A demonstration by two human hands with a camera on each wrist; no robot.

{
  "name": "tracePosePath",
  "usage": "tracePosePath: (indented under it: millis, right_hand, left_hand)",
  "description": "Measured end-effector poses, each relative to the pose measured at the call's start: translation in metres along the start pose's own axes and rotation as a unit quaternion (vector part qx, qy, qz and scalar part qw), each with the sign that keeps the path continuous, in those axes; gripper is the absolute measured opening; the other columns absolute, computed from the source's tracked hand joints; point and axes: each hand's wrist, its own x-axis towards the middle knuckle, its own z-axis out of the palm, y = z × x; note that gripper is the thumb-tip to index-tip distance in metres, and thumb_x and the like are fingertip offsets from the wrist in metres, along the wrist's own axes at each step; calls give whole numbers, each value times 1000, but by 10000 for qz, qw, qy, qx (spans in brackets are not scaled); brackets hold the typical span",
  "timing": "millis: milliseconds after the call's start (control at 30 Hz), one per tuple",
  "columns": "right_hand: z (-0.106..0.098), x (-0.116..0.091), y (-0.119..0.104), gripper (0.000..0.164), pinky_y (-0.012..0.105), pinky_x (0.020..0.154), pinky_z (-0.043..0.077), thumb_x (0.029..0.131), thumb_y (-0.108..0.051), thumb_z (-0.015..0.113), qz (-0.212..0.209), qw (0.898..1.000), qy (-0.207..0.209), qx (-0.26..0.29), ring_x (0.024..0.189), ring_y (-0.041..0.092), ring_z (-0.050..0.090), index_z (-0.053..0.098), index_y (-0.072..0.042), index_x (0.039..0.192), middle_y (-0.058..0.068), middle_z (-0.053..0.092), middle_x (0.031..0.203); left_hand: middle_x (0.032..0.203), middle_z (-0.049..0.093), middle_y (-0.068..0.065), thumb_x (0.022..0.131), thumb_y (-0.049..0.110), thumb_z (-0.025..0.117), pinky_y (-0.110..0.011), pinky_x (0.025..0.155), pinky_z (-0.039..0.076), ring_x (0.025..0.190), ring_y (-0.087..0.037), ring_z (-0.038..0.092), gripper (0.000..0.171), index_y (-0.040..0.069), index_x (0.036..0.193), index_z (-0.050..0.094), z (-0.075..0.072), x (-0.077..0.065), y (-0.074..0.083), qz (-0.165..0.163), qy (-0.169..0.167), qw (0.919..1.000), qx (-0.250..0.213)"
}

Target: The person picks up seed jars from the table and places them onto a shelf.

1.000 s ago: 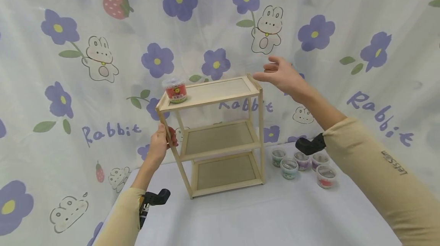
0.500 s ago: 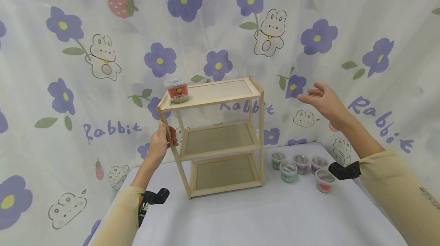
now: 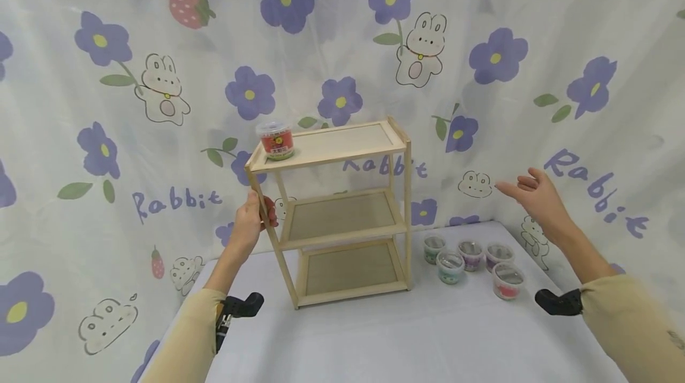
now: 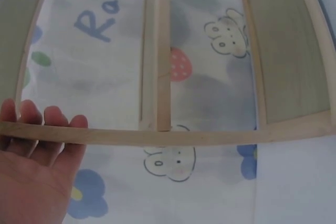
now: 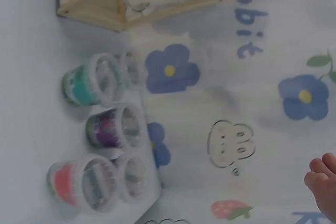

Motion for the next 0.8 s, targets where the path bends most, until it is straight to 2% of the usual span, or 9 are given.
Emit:
tracePosePath:
  millis: [233,367,600,700,800]
  right_hand:
    - [4,-8,40,95,72,109,11,102,-43,49,131,9999,96,-38,141,57,6,-20,1,151,36,-3,157]
    - [11,-12,63,97,72,109,11,102,-45,50,243,9996,127,-65,141,58,4,-20,2,151,37,-5,157]
    - [25,-23,99,100,70,110,12,101,-46,52,512,9985,161,-110,141,59,4,-19,6,150,39,-3,156]
    - [32,-27,115,103,70,110,13,100,-47,53,691,9975,112,-95,140,60,3,-20,7,149,40,-4,155]
    - [41,-32,133,104,68,112,10,100,-47,53,741,9972,61,3,141,58,0,-23,6,148,40,-6,154]
  left_hand:
    - [72,53,-10,110,39,21,-30,65,51,62,-19,54,54,1,91,54,0,1,-2,-86,-12,9999,-81]
    - [73,54,-11,110,39,21,-29,65,51,63,-18,54,54,0,92,54,0,0,-2,-52,-2,10000,-81]
    - [70,53,-7,108,46,22,-28,63,50,60,-15,53,58,1,90,54,0,0,-3,144,24,9999,-41]
    - [68,54,-6,107,50,24,-26,60,50,59,-15,53,62,0,88,54,0,-1,-3,327,4,9993,-192]
    - [68,54,-5,106,52,24,-25,60,49,59,-15,53,64,-2,88,54,-1,-2,-3,340,4,9991,-247]
